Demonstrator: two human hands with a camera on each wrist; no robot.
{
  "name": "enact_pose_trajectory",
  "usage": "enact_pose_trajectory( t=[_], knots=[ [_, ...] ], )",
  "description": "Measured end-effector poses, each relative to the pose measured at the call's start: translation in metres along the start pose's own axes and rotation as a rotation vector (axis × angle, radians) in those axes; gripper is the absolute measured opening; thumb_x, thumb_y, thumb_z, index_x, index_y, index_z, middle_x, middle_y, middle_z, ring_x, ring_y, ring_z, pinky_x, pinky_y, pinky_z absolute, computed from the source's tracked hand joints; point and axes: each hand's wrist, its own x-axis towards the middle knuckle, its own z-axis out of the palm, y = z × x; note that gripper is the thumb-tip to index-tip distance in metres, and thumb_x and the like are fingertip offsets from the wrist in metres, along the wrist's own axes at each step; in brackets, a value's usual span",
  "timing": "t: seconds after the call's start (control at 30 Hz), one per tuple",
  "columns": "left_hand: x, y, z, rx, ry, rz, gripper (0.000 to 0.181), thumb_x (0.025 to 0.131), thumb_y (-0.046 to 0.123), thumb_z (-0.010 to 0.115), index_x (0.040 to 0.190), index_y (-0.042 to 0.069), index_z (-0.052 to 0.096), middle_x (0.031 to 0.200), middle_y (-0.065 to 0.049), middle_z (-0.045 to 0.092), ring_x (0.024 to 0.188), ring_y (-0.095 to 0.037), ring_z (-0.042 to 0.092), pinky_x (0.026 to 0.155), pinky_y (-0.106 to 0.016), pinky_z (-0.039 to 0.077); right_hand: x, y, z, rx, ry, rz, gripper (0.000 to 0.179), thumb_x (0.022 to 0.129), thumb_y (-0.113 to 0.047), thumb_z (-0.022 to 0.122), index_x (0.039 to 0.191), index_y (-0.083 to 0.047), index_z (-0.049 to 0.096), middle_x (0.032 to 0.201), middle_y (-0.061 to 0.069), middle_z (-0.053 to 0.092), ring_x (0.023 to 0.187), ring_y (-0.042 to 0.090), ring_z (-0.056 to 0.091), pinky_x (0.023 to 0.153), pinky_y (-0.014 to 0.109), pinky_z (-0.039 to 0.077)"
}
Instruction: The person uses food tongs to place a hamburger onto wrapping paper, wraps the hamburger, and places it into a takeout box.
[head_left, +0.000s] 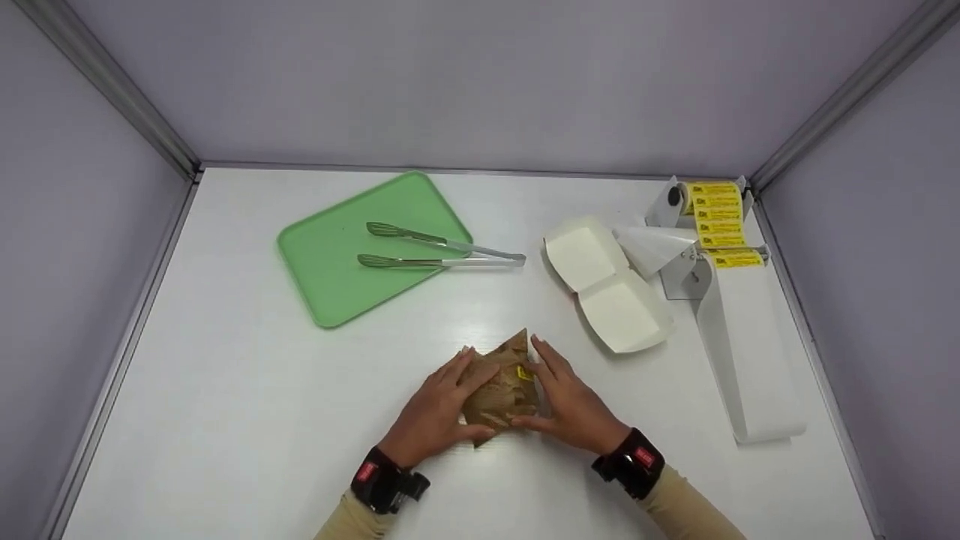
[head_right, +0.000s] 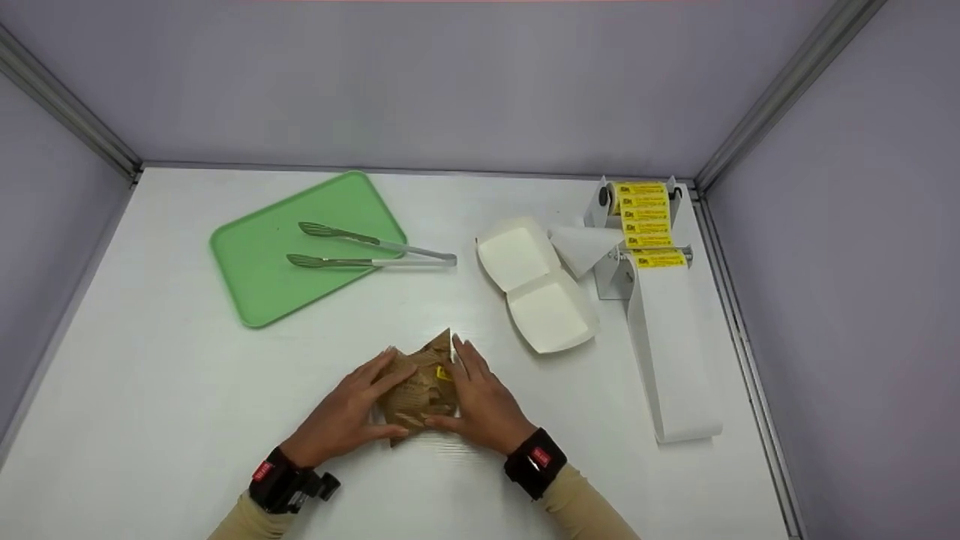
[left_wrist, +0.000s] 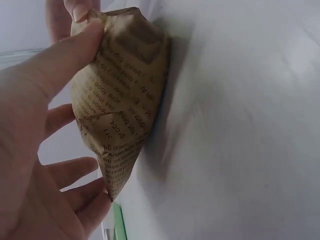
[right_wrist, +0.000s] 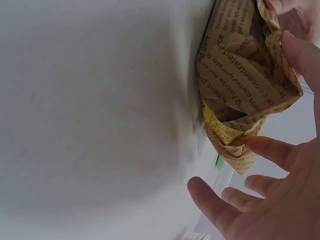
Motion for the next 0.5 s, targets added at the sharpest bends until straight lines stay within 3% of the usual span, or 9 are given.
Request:
enact_pose_trajectory(
  t=[0.23, 0.5],
  knots=[
    [-0.001, 0.008, 0.008, -0.025, -0.03, -0.005, 0.08, 0.088, 0.046, 0.076, 0.157, 0.03, 0.037, 0.165, -0.02, 0.029, 0.15, -0.038, 0.035, 0.117, -0.052, 0.041, 0.006, 0.005, 0.002, 0.036, -0.037, -0.06, 0.101, 0.084, -0.047, 0.08, 0.158, -0.003, 0.026, 0.161, 0.016, 0.036, 0.148, 0.029, 0.04, 0.118, 0.044, 0.041],
    [0.002, 0.011, 0.012, 0.005, -0.004, 0.003, 0.077, 0.088, 0.045, 0.075, 0.155, 0.027, 0.042, 0.164, -0.021, 0.03, 0.149, -0.038, 0.036, 0.116, -0.054, 0.041, 0.01, 0.005, 0.007, 0.015, -0.054, -0.087, 0.087, 0.088, -0.041, 0.078, 0.155, -0.003, 0.036, 0.152, 0.019, 0.048, 0.139, 0.034, 0.051, 0.11, 0.047, 0.049]
  ],
)
